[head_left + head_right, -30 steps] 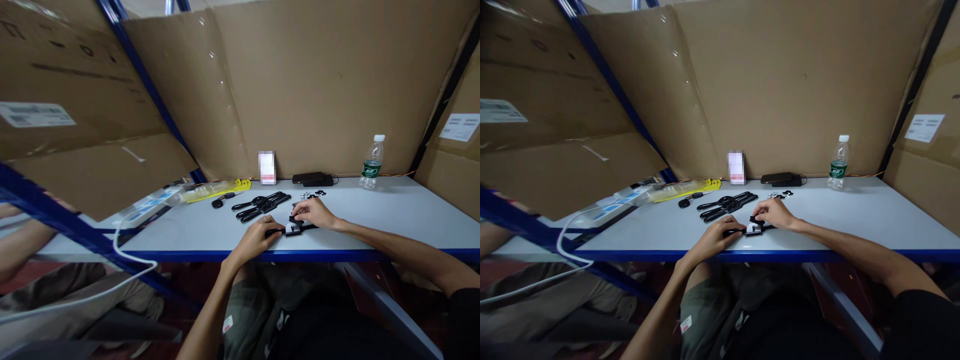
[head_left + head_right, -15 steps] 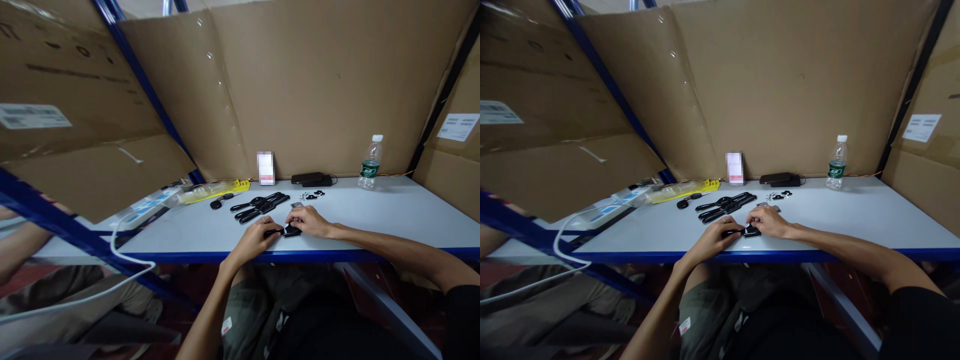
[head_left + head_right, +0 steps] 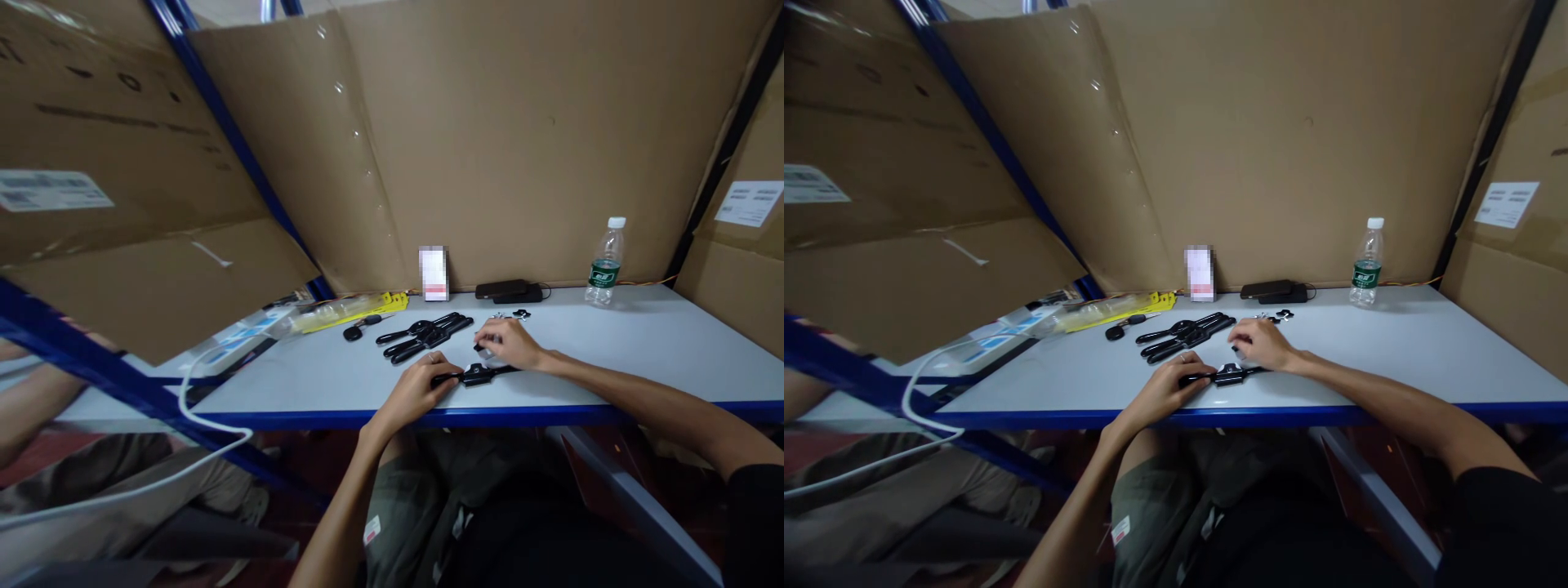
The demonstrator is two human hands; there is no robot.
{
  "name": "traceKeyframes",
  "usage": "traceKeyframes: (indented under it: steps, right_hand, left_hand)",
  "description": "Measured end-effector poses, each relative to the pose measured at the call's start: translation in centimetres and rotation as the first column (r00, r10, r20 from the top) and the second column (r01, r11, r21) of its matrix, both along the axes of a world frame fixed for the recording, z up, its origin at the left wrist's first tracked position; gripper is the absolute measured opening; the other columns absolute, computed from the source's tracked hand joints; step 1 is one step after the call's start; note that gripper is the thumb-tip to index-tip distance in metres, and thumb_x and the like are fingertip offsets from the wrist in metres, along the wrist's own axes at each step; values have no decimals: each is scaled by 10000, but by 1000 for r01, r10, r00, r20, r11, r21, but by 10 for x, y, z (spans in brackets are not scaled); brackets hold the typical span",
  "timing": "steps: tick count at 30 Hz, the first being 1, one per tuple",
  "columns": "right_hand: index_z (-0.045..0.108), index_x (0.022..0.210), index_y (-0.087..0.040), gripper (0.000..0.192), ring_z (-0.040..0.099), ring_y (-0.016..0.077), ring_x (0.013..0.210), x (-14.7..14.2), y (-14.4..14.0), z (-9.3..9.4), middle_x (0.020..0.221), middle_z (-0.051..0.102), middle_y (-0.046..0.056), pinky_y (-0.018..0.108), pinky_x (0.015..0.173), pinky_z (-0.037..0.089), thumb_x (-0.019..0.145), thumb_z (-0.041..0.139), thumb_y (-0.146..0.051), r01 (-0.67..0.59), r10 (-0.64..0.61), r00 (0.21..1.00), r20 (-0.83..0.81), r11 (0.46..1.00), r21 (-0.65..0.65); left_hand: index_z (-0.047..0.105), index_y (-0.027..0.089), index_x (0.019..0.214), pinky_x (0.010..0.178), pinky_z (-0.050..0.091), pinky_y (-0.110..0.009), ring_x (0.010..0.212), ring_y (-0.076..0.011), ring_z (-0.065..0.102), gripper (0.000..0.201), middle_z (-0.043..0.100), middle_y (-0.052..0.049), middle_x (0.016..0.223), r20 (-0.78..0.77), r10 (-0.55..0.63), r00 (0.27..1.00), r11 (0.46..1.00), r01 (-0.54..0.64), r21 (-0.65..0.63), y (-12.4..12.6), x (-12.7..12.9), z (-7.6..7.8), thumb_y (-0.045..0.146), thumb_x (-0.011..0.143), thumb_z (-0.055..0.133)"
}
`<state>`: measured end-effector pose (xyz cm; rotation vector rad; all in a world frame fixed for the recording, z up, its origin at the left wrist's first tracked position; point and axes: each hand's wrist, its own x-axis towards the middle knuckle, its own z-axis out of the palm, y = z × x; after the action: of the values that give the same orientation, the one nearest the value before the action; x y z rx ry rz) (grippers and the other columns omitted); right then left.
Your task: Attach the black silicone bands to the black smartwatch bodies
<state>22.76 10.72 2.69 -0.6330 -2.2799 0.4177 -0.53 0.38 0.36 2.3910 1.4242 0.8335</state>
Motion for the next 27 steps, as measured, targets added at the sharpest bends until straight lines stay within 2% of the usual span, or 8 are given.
traceKeyframes:
  steps: [2, 4, 7, 10, 14, 20, 27]
  right_hand:
    - [779, 925, -180, 213, 669, 161, 823, 15, 24, 4, 940, 755, 51, 267, 775, 468, 888, 595, -78, 188, -188, 982, 21, 982, 10]
    - [774, 935, -177, 218, 670, 172, 844, 33, 49, 5, 971, 756, 62, 268, 784, 460, 875, 596, -68, 381, -383, 918, 105, 924, 42]
    - [755, 1007, -175, 175, 671, 204, 909, 58, 75, -1, 983, 755, 81, 270, 779, 452, 899, 618, -158, 523, -516, 812, 274, 851, 55]
    - [721, 1096, -149, 228, 665, 244, 986, 67, 83, -10, 1051, 741, 131, 286, 799, 449, 921, 639, -269, 551, -538, 755, 375, 830, 82]
    - [716, 1043, -129, 209, 653, 273, 1033, 64, 82, -15, 1091, 719, 174, 300, 814, 441, 915, 643, -277, 541, -530, 733, 426, 834, 106]
    - [700, 1028, -166, 166, 654, 224, 963, 59, 80, -14, 1023, 732, 111, 266, 749, 418, 871, 667, -209, 551, -528, 754, 391, 833, 62]
    - [727, 872, -180, 54, 658, 190, 840, 57, 82, -15, 890, 746, 67, 256, 690, 415, 851, 677, -188, 545, -516, 802, 300, 838, -13]
  left_hand:
    - [757, 210, 1121, 915, 483, -330, 984, -218, 635, 252, 676, -78, 1044, -6, -3, 1000, 1000, 3, -1, 1, -1, -1, 293, 962, 580]
    - [755, 211, 1127, 917, 485, -331, 988, -218, 634, 257, 676, -79, 1047, -12, -5, 1000, 1000, 5, -1, 1, -1, -1, 297, 966, 574]
    - [756, 212, 1126, 917, 488, -334, 984, -220, 635, 258, 676, -82, 1046, -17, -6, 1000, 1000, 6, 0, 2, -1, -1, 304, 966, 575]
    - [756, 211, 1120, 921, 488, -339, 993, -225, 634, 253, 676, -82, 1053, -20, -3, 1000, 1000, 3, -7, 1, 0, 0, 301, 963, 579]
    - [760, 214, 1116, 920, 489, -339, 989, -224, 638, 247, 683, -79, 1052, -13, -5, 1000, 1000, 5, -1, 1, 0, 1, 293, 956, 588]
    - [756, 211, 1121, 919, 489, -335, 985, -218, 640, 246, 682, -78, 1053, -14, -9, 1000, 1000, 9, 8, 2, -1, -1, 290, 961, 587]
    - [755, 207, 1131, 917, 486, -330, 992, -220, 641, 249, 676, -79, 1058, -22, -3, 1000, 1000, 3, -3, 1, -1, 0, 274, 959, 588]
